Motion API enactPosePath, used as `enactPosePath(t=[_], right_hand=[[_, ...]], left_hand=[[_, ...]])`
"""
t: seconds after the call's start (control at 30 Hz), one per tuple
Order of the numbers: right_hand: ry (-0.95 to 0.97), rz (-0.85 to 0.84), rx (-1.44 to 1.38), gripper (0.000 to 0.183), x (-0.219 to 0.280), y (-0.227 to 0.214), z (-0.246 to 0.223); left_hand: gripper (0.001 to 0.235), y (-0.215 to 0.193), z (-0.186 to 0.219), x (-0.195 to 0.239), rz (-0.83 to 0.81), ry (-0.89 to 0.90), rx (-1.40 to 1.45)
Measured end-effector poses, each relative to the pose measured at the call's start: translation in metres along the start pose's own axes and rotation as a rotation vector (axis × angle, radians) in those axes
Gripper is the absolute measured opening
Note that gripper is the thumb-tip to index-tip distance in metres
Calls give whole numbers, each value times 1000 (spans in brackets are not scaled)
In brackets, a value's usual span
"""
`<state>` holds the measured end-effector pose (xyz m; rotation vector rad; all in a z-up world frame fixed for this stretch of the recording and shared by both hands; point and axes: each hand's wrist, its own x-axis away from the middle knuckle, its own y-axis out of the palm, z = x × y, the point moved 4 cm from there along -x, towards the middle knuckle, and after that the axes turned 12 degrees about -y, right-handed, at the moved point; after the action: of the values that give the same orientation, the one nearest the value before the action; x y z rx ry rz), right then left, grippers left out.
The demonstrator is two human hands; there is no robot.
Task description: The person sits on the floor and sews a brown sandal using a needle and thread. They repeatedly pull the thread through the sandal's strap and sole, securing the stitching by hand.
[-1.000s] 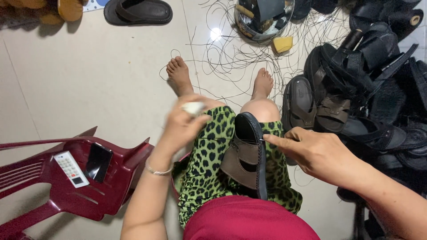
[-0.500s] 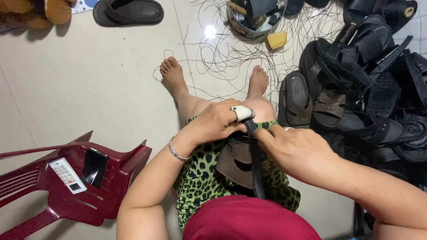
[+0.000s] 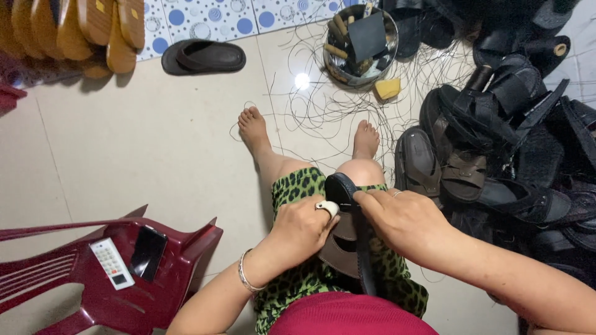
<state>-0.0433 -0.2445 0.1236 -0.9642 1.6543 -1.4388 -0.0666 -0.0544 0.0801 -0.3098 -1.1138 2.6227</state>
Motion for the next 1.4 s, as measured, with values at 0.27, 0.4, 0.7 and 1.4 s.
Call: enactPosePath(t=[0.27,0.4,0.7,1.4], right_hand=[[30,73,-127,31,4,-2,4],[32,52,-145,30,2,-1,3],[54,65,-212,32,-1,3,6],[545,-164,-834,54,58,8,54]], left_hand=[[23,-16,3,-9,-28,-197,510],[43,-5,5,-2,-6,-176,209],[12,-7,11,-2,-87,-115,538],[24,8,-7,-5,-421,-953,406]])
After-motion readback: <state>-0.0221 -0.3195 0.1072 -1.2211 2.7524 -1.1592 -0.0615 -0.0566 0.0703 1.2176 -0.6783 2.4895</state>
